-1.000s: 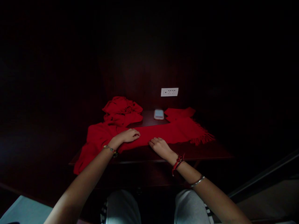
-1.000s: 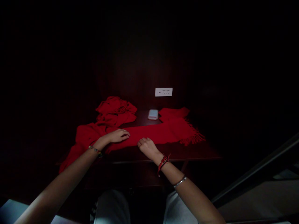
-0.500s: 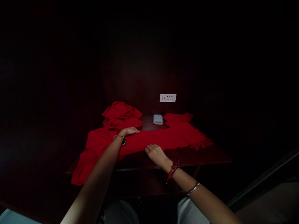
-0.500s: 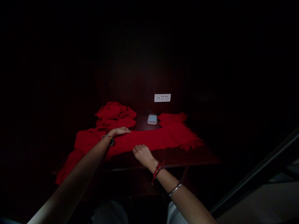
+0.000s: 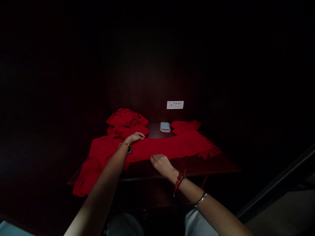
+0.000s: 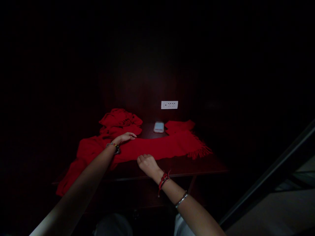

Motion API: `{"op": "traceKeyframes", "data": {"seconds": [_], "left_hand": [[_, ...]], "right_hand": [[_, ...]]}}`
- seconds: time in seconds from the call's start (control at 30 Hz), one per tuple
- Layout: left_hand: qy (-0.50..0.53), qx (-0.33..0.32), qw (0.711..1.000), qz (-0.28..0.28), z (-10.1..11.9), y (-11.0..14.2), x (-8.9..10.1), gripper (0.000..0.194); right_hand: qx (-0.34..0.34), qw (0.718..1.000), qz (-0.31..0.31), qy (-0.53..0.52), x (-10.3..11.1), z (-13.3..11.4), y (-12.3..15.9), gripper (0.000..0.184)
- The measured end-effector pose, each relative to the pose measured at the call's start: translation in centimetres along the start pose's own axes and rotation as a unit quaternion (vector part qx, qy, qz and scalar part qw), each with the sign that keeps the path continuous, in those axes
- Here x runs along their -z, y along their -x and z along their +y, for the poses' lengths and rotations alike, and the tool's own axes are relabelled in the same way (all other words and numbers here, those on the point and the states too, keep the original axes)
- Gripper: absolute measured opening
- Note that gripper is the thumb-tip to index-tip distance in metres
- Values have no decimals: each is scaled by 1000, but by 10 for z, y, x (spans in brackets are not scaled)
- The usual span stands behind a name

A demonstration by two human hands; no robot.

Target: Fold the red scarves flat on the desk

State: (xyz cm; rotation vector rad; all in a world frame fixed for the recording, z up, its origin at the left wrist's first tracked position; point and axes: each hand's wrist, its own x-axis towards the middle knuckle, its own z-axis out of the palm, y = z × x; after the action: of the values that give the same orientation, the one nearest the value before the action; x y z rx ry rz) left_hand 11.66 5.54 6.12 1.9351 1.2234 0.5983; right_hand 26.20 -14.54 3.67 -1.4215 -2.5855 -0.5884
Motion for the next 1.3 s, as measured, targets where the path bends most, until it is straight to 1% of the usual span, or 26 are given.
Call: {"op": "traceKeyframes", "data": {"seconds": [0.07, 0.17, 0.23, 0.3, 0.37, 0.47, 0.6, 0.67, 0.77, 1.0, 1.17, 1.3], "left_hand": [[4, 8, 1000, 11, -2, -1, -2, 18], [13, 15, 999, 28, -2, -1, -3, 15], [23, 15, 999, 38, 1, 0, -1, 14], [38, 10, 998, 48, 7, 1, 3, 14], [56, 2, 997, 56, 16, 0, 7, 15], [83, -12, 995, 59, 35, -6, 9, 19], [111, -31, 992, 49, 71, -24, 0, 24], [120, -42, 991, 41, 92, -35, -9, 26], [130, -62, 989, 29, 123, -54, -27, 26], [145, -110, 983, 8, 185, -99, -82, 25], [152, -121, 981, -18, 218, -122, -115, 30], [148, -119, 980, -53, 231, -135, -136, 34]], "right_hand": [[-4, 1000, 0, 3, 0, 0, -1, 13], [6, 1000, -9, 7, 1, -1, -6, 13], [10, 1000, -13, 4, 2, 0, -8, 14], [-5, 1000, -3, -1, 5, 4, -7, 18], [-36, 999, 18, -5, 9, 10, -3, 23], [-104, 993, 53, -23, 17, 24, 5, 28], [-189, 975, 98, -63, 30, 51, 18, 30], [-220, 966, 117, -74, 36, 68, 27, 31], [-256, 955, 132, -71, 43, 96, 42, 32], [-313, 939, 137, -32, 53, 162, 83, 33], [-345, 928, 142, 6, 61, 197, 105, 31], [-367, 923, 99, 53, 65, 215, 117, 31]]}}
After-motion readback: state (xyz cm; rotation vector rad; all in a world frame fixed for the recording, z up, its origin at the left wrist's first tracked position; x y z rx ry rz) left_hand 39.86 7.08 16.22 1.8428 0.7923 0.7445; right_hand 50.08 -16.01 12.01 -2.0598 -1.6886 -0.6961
